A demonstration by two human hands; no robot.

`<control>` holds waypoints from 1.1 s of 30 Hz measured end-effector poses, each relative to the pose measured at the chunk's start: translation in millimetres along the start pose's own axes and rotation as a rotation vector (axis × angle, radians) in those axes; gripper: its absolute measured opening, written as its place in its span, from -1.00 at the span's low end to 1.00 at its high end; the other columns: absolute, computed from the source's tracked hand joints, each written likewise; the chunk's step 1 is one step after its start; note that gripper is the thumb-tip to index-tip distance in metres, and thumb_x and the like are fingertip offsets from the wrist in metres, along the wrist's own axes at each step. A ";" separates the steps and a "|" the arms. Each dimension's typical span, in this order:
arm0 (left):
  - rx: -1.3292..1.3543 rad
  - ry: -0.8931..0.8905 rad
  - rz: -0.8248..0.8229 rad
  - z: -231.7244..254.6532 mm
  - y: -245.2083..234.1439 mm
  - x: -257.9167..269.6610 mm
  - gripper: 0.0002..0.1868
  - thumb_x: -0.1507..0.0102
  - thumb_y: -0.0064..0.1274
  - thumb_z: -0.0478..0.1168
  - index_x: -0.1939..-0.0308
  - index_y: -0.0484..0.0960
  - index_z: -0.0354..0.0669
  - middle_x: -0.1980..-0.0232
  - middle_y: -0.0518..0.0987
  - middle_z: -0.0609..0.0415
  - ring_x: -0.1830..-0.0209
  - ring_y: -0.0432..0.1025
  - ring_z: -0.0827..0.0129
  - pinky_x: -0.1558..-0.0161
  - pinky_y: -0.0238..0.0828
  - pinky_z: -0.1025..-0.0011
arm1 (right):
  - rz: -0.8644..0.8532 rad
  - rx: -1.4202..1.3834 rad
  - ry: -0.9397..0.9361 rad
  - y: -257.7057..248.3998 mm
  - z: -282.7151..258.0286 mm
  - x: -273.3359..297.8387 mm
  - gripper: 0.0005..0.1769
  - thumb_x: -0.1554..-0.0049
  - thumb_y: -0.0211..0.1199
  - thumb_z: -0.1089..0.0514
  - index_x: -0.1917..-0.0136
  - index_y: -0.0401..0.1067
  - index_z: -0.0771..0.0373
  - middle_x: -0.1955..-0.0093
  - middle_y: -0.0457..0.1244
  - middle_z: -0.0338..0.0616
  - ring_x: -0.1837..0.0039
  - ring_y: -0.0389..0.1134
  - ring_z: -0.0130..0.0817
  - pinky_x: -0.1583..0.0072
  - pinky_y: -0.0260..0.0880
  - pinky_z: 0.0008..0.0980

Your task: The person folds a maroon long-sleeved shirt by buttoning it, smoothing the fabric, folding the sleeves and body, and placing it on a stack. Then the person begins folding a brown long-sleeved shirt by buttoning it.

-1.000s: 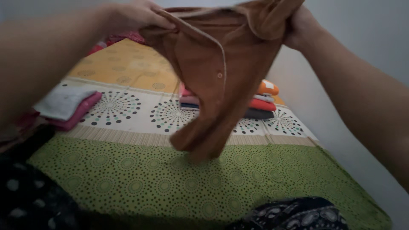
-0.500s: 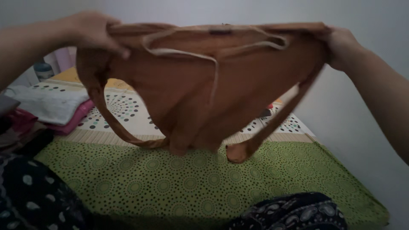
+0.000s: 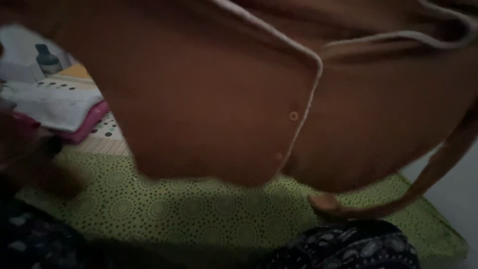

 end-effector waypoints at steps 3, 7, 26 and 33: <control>0.088 0.003 0.007 0.9 2.3 -6.5 -0.60 -0.41 0.03 -0.06 -0.21 0.61 -0.24 0.02 0.66 -0.23 0.06 0.58 -0.03 -0.03 0.51 0.03 | -0.075 0.123 0.040 18.4 24.0 -14.6 -0.59 -0.31 0.13 0.12 -0.37 0.43 0.30 -0.28 0.32 -0.05 -0.27 0.32 -0.13 -0.27 0.35 -0.03; 0.203 -0.022 0.000 -13.5 45.9 -19.2 -0.60 -0.45 -0.01 -0.08 -0.24 0.57 -0.31 -0.01 0.63 -0.26 0.05 0.57 -0.04 -0.02 0.50 0.02 | -0.239 0.380 0.110 71.4 94.1 -52.1 -0.57 -0.30 0.18 0.13 -0.38 0.45 0.31 -0.27 0.33 -0.06 -0.27 0.31 -0.12 -0.24 0.34 -0.02; -0.072 0.009 -0.387 126.0 229.4 223.4 -0.41 -0.33 -0.09 0.18 -0.20 0.38 -0.22 -0.17 0.48 -0.32 -0.10 0.48 -0.23 -0.06 0.48 -0.09 | -0.831 0.704 0.674 294.1 181.8 281.8 -0.30 -0.01 0.41 -0.34 0.10 0.53 0.42 0.29 0.39 -0.04 0.29 0.46 -0.19 0.23 0.55 -0.24; 0.044 -0.283 -0.295 105.1 241.9 261.3 -0.34 -0.41 -0.13 0.21 -0.22 0.36 -0.38 -0.02 0.64 -0.40 -0.05 0.54 -0.27 -0.08 0.46 -0.12 | -0.672 0.287 0.691 302.1 205.8 322.1 -0.59 -0.16 0.20 -0.03 -0.02 0.54 0.39 0.09 0.42 0.07 0.10 0.48 -0.07 0.08 0.57 -0.12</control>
Point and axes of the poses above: each hand's wrist, its own x-axis away from the middle knuckle, its own y-axis out of the palm, z = x × y, the point moved 8 cm from there along -x, towards the middle knuckle
